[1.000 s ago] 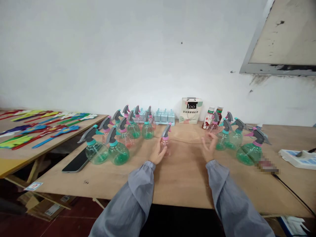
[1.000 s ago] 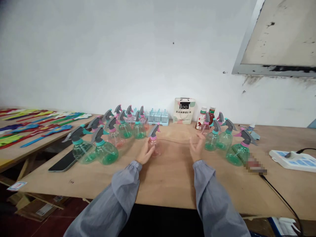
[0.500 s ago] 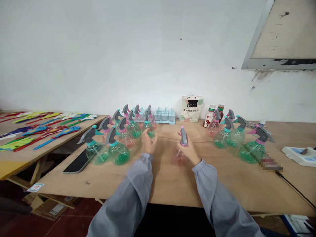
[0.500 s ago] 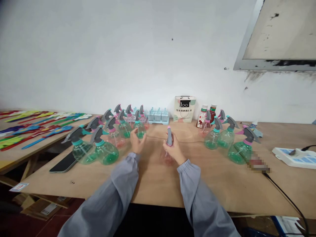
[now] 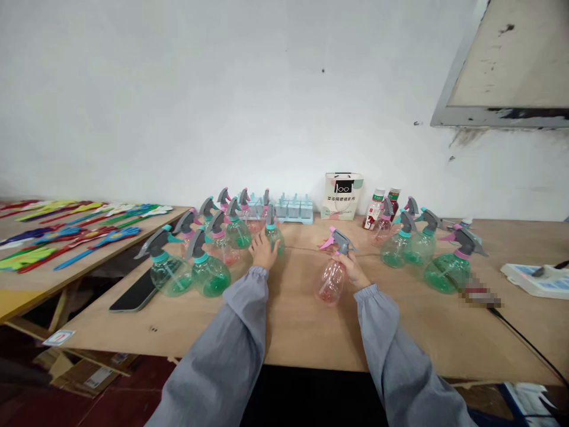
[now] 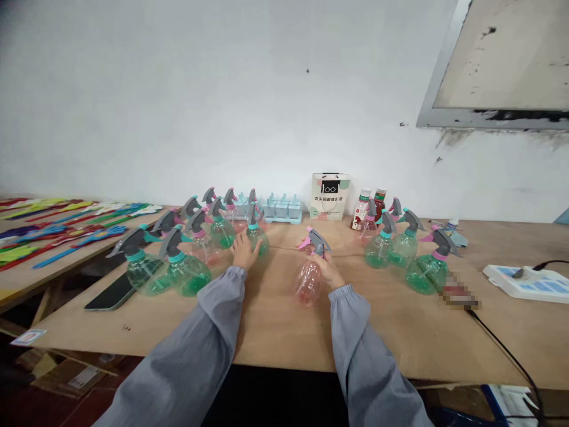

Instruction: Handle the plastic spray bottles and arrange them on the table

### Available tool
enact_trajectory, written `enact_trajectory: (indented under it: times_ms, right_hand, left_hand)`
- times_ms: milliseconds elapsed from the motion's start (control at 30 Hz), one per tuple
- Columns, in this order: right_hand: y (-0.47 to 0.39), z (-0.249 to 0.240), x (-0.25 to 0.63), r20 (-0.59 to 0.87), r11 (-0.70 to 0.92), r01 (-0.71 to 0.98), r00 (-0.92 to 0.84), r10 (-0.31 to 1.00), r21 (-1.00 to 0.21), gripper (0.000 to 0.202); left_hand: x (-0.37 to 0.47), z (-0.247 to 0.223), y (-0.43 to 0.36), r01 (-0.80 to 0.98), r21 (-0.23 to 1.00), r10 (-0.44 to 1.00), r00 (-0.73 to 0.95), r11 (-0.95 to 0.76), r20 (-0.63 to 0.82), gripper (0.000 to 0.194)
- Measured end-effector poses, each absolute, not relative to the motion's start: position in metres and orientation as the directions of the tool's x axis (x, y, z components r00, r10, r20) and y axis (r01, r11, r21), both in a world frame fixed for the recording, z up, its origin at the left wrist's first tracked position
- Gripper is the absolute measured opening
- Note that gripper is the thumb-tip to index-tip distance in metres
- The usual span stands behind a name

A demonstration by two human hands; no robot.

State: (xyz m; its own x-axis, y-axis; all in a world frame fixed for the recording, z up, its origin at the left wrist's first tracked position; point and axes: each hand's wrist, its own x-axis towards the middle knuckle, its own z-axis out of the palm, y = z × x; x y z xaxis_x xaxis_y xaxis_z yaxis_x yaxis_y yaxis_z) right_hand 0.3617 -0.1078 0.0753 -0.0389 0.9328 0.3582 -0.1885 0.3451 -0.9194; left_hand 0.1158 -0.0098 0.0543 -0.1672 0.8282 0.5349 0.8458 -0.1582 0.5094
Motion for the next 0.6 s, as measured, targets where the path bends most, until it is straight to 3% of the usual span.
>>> enact_trajectory:
  times_ms: [133, 267, 400, 600]
  right_hand:
    - [-0.110, 0.076, 0.359, 0.330, 0.238, -0.348, -0.236, 0.914, -0.907, 0.040]
    - [-0.113, 0.076, 0.353, 0.305, 0.172, -0.375, -0.329, 0.894, -0.911, 0.042]
    - [-0.118, 0.079, 0.349, 0.314, 0.214, -0.319, -0.306, 0.899, -0.923, 0.036]
    - [-0.126, 0.085, 0.342, 0.378, 0.341, -0.277, -0.090, 0.921, -0.898, 0.025]
  left_hand:
    - [0.118, 0.038, -0.059, 0.867, 0.442, 0.815, -0.076, -0.231, 0.575, 0.070]
    - [0.112, 0.029, -0.089, 0.847, 0.400, 0.782, 0.029, -0.350, 0.623, 0.065]
    - [0.108, 0.027, -0.090, 0.818, 0.445, 0.782, 0.009, -0.364, 0.623, 0.063]
    - [0.109, 0.024, -0.085, 0.815, 0.439, 0.770, 0.013, -0.377, 0.638, 0.065]
